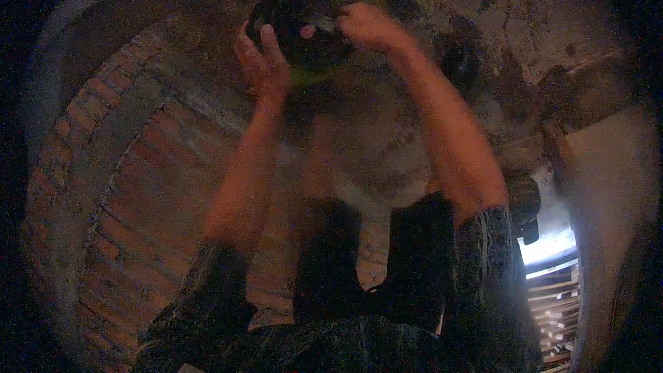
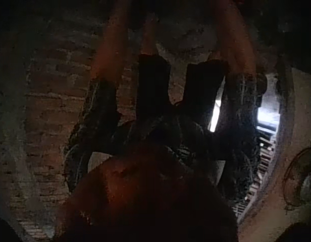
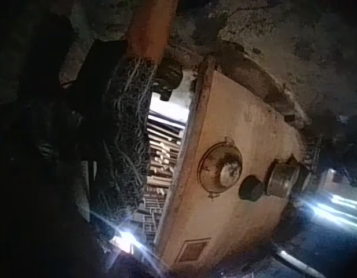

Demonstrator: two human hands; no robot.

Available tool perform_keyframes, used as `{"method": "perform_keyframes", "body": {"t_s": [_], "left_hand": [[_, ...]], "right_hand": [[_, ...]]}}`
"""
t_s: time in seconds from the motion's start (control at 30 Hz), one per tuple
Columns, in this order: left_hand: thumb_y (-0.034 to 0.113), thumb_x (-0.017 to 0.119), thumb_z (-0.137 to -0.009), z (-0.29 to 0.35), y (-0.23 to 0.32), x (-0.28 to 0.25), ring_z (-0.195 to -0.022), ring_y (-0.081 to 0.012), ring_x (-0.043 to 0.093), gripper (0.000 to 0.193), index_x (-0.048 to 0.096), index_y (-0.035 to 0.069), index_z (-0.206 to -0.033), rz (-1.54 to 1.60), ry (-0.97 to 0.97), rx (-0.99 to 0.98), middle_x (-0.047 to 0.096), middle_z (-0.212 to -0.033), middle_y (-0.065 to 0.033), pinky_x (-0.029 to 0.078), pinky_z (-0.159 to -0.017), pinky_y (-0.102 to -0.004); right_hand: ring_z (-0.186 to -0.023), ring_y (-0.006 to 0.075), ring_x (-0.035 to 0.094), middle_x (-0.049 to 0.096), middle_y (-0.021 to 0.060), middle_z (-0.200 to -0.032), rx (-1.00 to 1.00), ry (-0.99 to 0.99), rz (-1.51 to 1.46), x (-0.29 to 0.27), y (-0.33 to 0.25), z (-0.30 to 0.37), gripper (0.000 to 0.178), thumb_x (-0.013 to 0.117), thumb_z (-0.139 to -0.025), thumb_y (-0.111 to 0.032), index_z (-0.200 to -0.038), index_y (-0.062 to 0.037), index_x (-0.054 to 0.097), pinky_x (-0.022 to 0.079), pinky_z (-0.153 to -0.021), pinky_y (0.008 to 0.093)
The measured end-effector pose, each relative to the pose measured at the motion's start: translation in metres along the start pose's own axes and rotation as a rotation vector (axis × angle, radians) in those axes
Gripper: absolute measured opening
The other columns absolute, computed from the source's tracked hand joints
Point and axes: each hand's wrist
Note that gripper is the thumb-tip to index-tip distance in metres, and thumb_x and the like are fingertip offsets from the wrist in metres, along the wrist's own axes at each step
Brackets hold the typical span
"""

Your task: The person removes a regulator from a gas cylinder, uses a knife to scrape around the valve opening, and then attaches a regulator to the cylinder.

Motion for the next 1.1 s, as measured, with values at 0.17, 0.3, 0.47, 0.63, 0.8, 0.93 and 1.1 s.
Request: {"method": "perform_keyframes", "body": {"t_s": [0.17,0.3,0.47,0.63,0.8,0.93,1.1], "left_hand": [[0.056,0.038,-0.096,-0.001,0.0,0.002,-0.109,-0.0429,0.049,0.07,0.039,-0.002,-0.134,0.011,0.001,-0.016,0.042,-0.126,-0.0265,0.041,-0.092,-0.0524],[0.053,0.039,-0.096,0.0,-0.002,0.001,-0.108,-0.0412,0.05,0.066,0.042,-0.003,-0.131,0.08,0.038,-0.028,0.047,-0.122,-0.0252,0.04,-0.093,-0.0481],[0.051,0.037,-0.097,-0.002,-0.001,-0.003,-0.108,-0.0402,0.051,0.063,0.043,-0.002,-0.131,0.032,0.028,-0.002,0.048,-0.12,-0.0252,0.042,-0.091,-0.0484],[0.051,0.032,-0.098,0.001,-0.004,-0.002,-0.104,-0.0401,0.052,0.061,0.044,0.0,-0.13,0.142,0.087,-0.034,0.048,-0.119,-0.0243,0.043,-0.088,-0.0498],[0.052,0.028,-0.099,-0.001,-0.007,-0.002,-0.103,-0.0381,0.052,0.061,0.046,0.002,-0.129,0.106,0.06,-0.022,0.048,-0.118,-0.0223,0.04,-0.092,-0.0486],[0.05,0.027,-0.099,-0.001,-0.015,-0.001,-0.102,-0.0372,0.052,0.061,0.046,0.001,-0.129,0.118,0.098,0.053,0.05,-0.116,-0.0216,0.04,-0.092,-0.0467],[0.049,0.025,-0.1,0.002,0.002,0.006,-0.104,-0.0371,0.05,0.061,0.047,-0.001,-0.127,0.187,0.12,-0.046,0.051,-0.113,-0.0219,0.039,-0.093,-0.0475]], "right_hand": [[-0.089,0.0366,0.066,0.067,0.0206,-0.097,0.014,0.043,0.253,0.008,-0.013,-0.008,0.04,0.048,-0.089,-0.034,-0.115,-0.0083,0.065,0.051,-0.079,0.0447],[-0.091,0.0391,0.065,0.067,0.0218,-0.098,0.152,0.154,0.152,0.013,-0.039,0.007,0.045,0.05,-0.091,-0.042,-0.117,-0.0085,0.065,0.051,-0.082,0.0459],[-0.093,0.0379,0.066,0.068,0.0212,-0.097,0.238,0.081,0.064,0.003,-0.047,0.007,0.054,0.055,-0.088,-0.054,-0.114,-0.0082,0.066,0.05,-0.085,0.0458],[-0.092,0.0347,0.067,0.068,0.0214,-0.094,0.198,0.138,0.06,0.016,-0.044,0.007,0.058,0.057,-0.087,-0.055,-0.112,-0.004,0.067,0.05,-0.082,0.0458],[-0.086,0.0304,0.068,0.069,0.019,-0.092,0.26,0.082,-0.076,0.01,-0.045,0.01,0.061,0.058,-0.086,-0.056,-0.109,-0.0003,0.068,0.051,-0.078,0.0442],[-0.083,0.0283,0.067,0.069,0.017,-0.09,0.213,0.056,-0.11,0.008,-0.05,0.016,0.061,0.058,-0.086,-0.056,-0.107,0.0003,0.068,0.051,-0.075,0.0424],[-0.081,0.0256,0.067,0.069,0.0155,-0.086,0.266,0.101,-0.085,0.01,-0.029,0.012,0.061,0.059,-0.085,-0.057,-0.105,-0.0006,0.069,0.051,-0.074,0.0411]]}}
Point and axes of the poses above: each hand's wrist, its own z-axis away from the middle knuckle, its own x-axis out of the palm, y = z × x
